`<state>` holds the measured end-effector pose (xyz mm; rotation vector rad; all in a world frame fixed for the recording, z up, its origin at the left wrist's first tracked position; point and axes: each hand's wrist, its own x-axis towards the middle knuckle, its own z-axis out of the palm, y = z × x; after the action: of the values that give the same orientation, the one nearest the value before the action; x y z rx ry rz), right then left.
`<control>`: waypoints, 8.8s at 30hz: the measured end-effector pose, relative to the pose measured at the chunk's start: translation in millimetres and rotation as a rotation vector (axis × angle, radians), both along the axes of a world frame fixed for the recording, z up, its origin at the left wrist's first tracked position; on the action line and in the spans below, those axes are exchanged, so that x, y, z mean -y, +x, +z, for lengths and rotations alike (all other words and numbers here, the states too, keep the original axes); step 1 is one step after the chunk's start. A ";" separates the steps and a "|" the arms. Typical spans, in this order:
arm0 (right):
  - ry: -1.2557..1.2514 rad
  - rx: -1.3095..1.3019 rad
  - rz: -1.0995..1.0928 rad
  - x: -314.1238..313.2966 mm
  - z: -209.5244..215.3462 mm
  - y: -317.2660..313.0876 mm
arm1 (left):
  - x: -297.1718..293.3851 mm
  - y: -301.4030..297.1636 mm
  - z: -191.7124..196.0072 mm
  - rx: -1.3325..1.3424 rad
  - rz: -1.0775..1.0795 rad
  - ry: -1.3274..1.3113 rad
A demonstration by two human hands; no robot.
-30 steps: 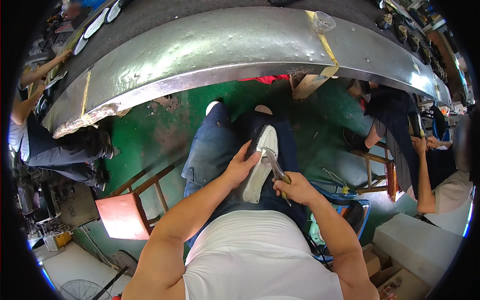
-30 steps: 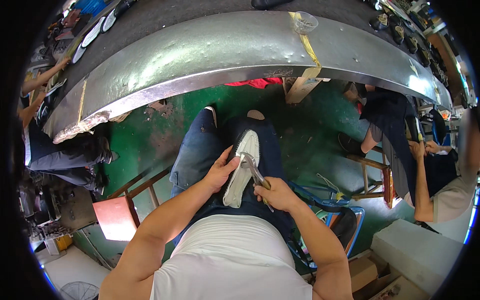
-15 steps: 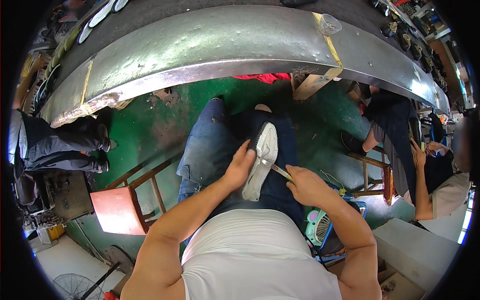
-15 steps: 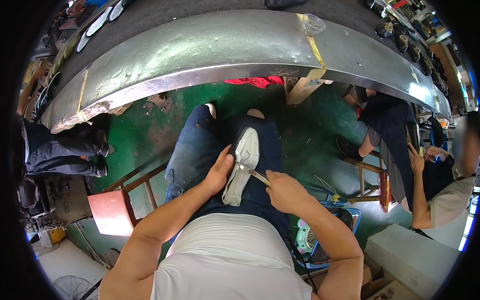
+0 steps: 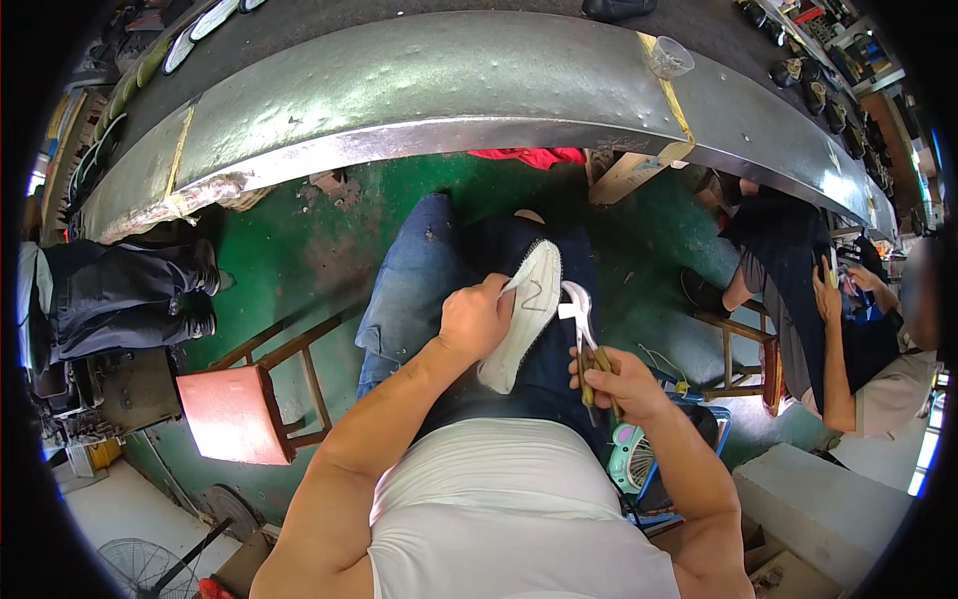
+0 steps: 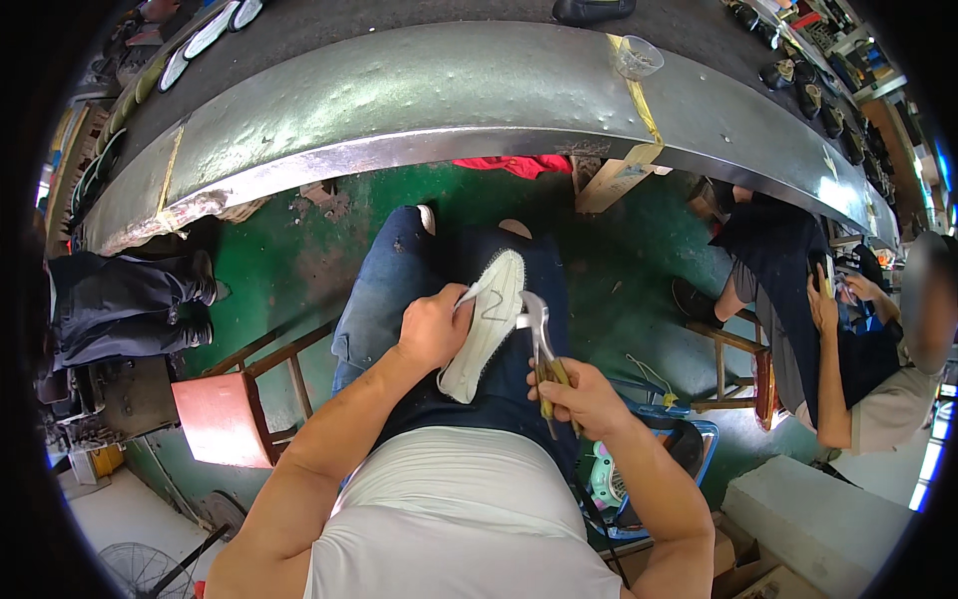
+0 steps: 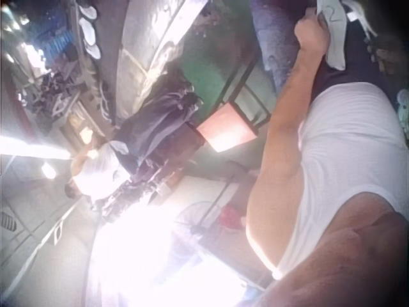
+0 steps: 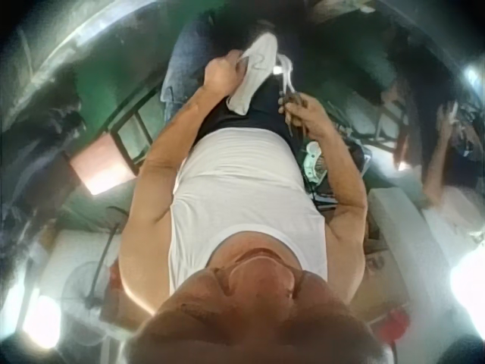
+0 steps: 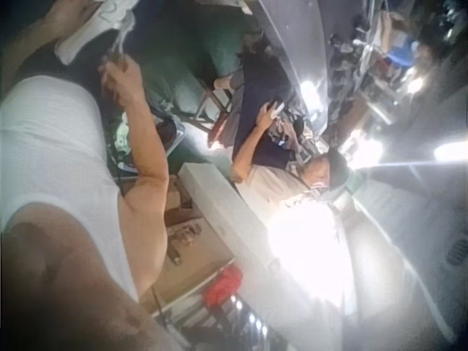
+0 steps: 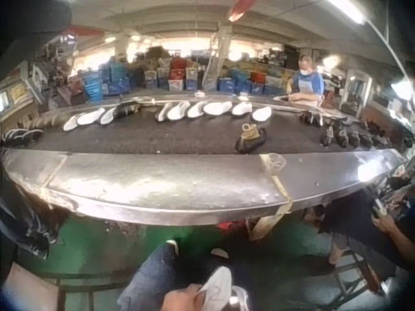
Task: Trimming and pulling excess material on shoe soles using lasting pincers.
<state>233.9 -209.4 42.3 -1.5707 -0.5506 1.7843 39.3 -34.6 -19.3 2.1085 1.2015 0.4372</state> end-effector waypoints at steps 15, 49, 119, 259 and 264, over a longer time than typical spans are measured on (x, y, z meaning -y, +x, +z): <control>-0.047 0.374 0.595 -51.5 29.9 18.7 | 19.7 -1.1 13.9 0.335 -0.061 0.115; -0.070 0.151 0.219 -39.7 2.3 40.0 | 6.8 26.2 -25.1 0.254 0.296 -0.911; 0.753 1.455 -0.256 -99.9 71.1 184.5 | -77.3 -43.3 162.8 1.122 -0.033 -0.901; 1.205 0.895 -0.484 -481.7 104.4 133.1 | -326.5 -66.4 208.1 -0.479 0.053 0.269; 1.091 1.262 -0.449 -486.1 70.5 189.5 | -345.4 -48.5 230.2 -0.562 -0.024 0.027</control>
<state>423.4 276.7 112.8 -1.5526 -1.2857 -0.1413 -9.2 310.8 210.9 2.3460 1.4720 -0.1717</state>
